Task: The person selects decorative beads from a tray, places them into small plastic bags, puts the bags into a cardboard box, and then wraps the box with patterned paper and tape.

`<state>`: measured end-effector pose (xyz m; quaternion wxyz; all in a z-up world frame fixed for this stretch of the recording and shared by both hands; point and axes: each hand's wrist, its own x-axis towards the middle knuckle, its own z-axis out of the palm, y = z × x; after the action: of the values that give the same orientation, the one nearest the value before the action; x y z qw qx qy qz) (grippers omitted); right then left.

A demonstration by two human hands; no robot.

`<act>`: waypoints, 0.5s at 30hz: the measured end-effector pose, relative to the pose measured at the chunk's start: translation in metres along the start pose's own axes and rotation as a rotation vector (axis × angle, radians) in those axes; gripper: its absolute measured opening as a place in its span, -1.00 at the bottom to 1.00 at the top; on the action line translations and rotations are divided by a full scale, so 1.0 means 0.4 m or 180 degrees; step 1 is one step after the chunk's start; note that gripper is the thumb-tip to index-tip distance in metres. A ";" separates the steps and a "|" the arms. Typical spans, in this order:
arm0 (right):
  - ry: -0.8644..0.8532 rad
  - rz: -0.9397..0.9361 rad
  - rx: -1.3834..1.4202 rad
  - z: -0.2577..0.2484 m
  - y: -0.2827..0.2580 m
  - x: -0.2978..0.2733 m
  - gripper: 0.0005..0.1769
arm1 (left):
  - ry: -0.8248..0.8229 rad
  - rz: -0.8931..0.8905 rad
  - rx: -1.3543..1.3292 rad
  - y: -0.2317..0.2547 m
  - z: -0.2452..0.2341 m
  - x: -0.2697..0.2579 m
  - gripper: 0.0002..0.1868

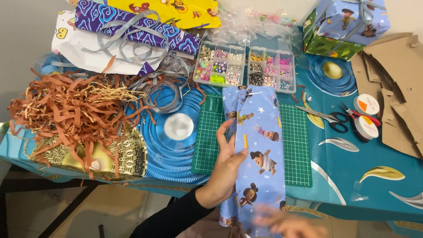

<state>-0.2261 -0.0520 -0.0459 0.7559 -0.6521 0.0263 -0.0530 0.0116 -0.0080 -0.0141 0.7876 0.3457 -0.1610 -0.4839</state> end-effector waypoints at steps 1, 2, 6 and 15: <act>0.1988 -0.0118 -0.1203 0.042 -0.112 0.005 -0.69 | -0.0067 0.0021 -0.0005 0.005 0.000 -0.003 -0.27; 0.1989 -0.0103 -0.1185 0.034 -0.131 0.065 -0.69 | -0.0051 0.0006 0.0000 0.004 -0.003 -0.002 -0.27; 0.1941 0.0630 -0.3154 0.017 -0.141 0.190 -0.47 | -0.0255 0.0643 0.0349 0.022 0.003 -0.020 -0.35; 0.1373 0.0142 -0.4307 -0.008 -0.109 0.188 -0.44 | -0.0023 0.0762 0.1674 -0.006 -0.042 -0.040 -0.05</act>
<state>-0.1539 -0.0698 -0.0011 0.1640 -0.9527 0.2159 -0.1374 0.0121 0.0117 -0.0266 0.7218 0.5149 -0.3234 -0.3304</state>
